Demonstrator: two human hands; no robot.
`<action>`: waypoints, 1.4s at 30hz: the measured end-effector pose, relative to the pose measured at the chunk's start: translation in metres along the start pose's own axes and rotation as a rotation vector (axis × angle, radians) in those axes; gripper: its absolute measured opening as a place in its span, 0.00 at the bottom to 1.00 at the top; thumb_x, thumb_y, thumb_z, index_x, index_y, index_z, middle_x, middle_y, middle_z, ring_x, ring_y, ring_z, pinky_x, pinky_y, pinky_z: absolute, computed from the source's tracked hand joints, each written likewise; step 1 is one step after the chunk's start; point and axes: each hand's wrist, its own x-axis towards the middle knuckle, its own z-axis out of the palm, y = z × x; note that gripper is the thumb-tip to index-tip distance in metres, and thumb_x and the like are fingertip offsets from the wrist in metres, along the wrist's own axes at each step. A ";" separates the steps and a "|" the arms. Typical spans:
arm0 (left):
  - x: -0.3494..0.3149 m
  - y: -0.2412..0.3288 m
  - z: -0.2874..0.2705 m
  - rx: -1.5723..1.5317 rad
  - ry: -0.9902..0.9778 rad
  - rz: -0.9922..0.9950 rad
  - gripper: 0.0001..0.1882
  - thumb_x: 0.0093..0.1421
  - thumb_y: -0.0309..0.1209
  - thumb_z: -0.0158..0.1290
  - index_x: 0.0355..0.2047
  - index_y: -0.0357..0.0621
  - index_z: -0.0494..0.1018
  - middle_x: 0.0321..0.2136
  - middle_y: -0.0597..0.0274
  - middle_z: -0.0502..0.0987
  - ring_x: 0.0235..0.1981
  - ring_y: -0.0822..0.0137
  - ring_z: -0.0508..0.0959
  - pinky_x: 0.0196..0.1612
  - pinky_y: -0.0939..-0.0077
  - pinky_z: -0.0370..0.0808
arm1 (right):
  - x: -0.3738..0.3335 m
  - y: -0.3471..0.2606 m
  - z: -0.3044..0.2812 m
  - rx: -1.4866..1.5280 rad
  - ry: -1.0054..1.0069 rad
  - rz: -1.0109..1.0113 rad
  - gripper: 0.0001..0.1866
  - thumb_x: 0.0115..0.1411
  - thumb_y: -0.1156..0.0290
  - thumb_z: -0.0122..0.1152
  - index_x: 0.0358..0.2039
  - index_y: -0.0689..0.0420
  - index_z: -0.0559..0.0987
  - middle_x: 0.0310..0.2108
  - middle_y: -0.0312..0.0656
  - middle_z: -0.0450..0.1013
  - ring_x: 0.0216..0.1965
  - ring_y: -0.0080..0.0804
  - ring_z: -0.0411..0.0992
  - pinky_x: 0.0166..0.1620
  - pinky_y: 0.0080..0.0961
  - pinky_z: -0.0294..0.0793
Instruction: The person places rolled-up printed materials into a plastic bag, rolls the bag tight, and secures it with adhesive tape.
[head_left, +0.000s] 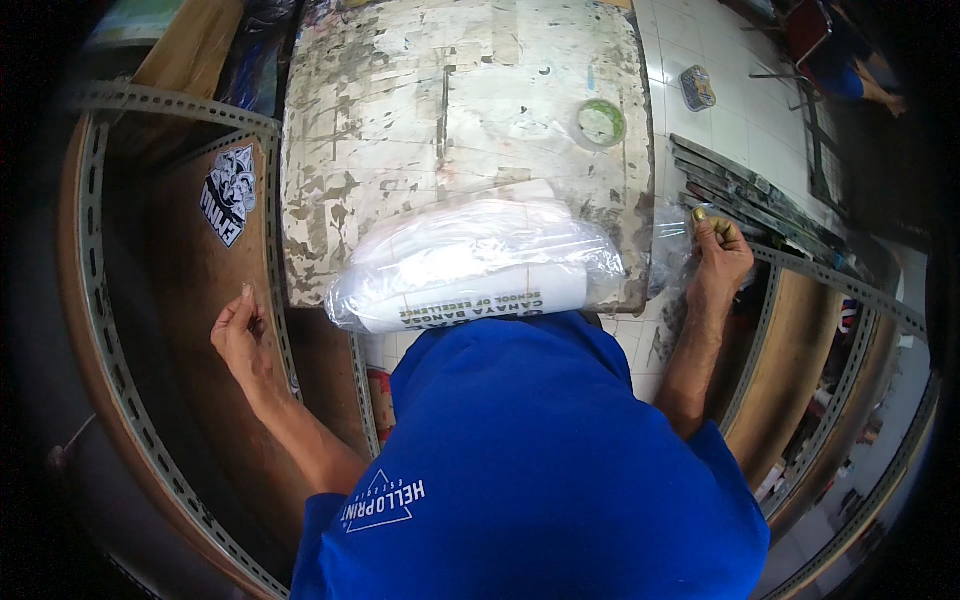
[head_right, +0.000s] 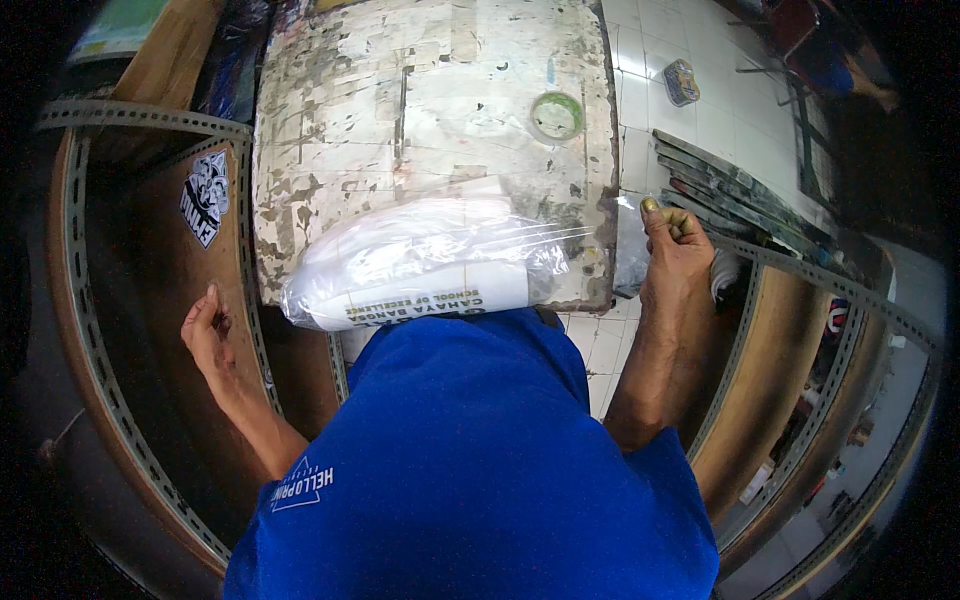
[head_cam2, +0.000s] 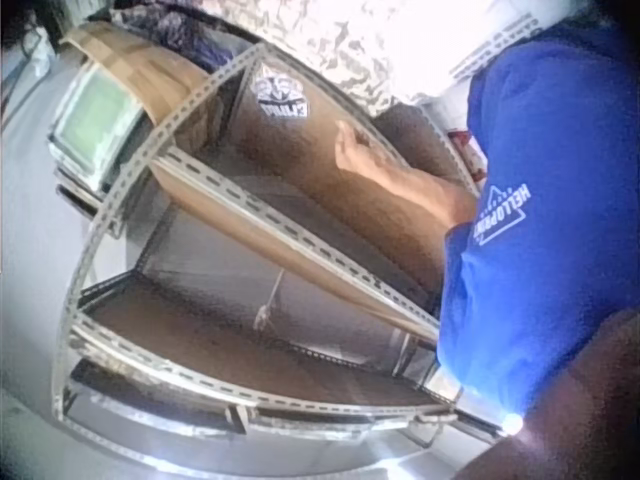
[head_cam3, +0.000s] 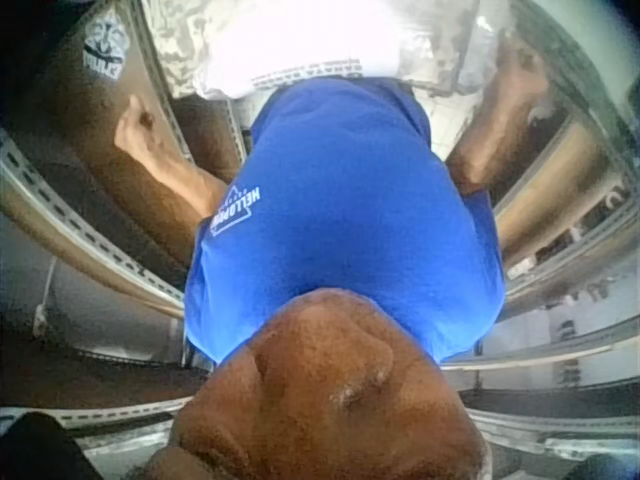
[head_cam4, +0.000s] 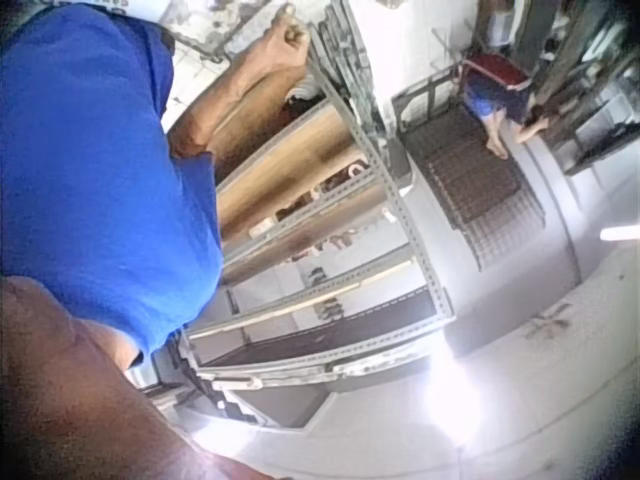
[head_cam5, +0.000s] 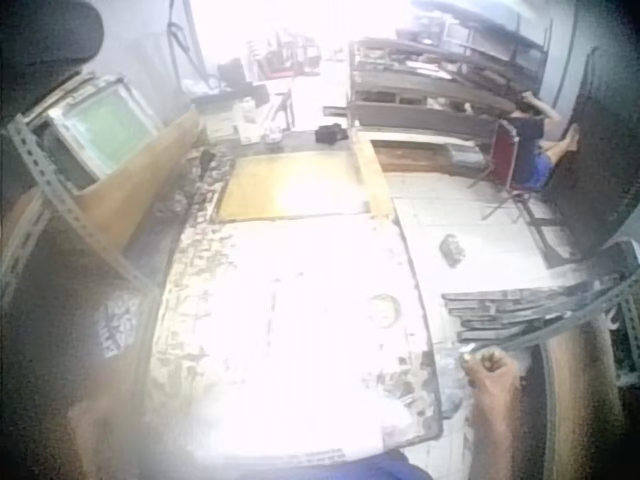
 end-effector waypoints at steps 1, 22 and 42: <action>0.003 -0.001 0.002 0.010 0.012 -0.006 0.09 0.56 0.32 0.64 0.24 0.42 0.77 0.19 0.69 0.75 0.20 0.79 0.71 0.25 0.86 0.64 | 0.001 0.000 0.000 0.004 -0.002 0.002 0.05 0.56 0.76 0.69 0.27 0.59 0.79 0.20 0.26 0.68 0.20 0.13 0.57 0.24 0.15 0.53; 0.019 -0.096 0.038 0.024 -0.005 -0.273 0.11 0.51 0.32 0.67 0.28 0.40 0.78 0.19 0.66 0.77 0.18 0.77 0.73 0.20 0.86 0.64 | -0.001 0.087 0.011 -0.289 -0.039 -0.002 0.09 0.53 0.75 0.71 0.24 0.63 0.78 0.20 0.31 0.72 0.23 0.16 0.65 0.28 0.18 0.66; -0.039 -0.209 0.111 -0.393 -0.441 -0.465 0.10 0.63 0.30 0.55 0.37 0.32 0.78 0.30 0.59 0.80 0.29 0.69 0.79 0.36 0.76 0.76 | -0.043 0.188 0.070 -0.117 -0.358 0.213 0.04 0.55 0.79 0.64 0.26 0.64 0.78 0.22 0.33 0.74 0.24 0.17 0.67 0.29 0.18 0.68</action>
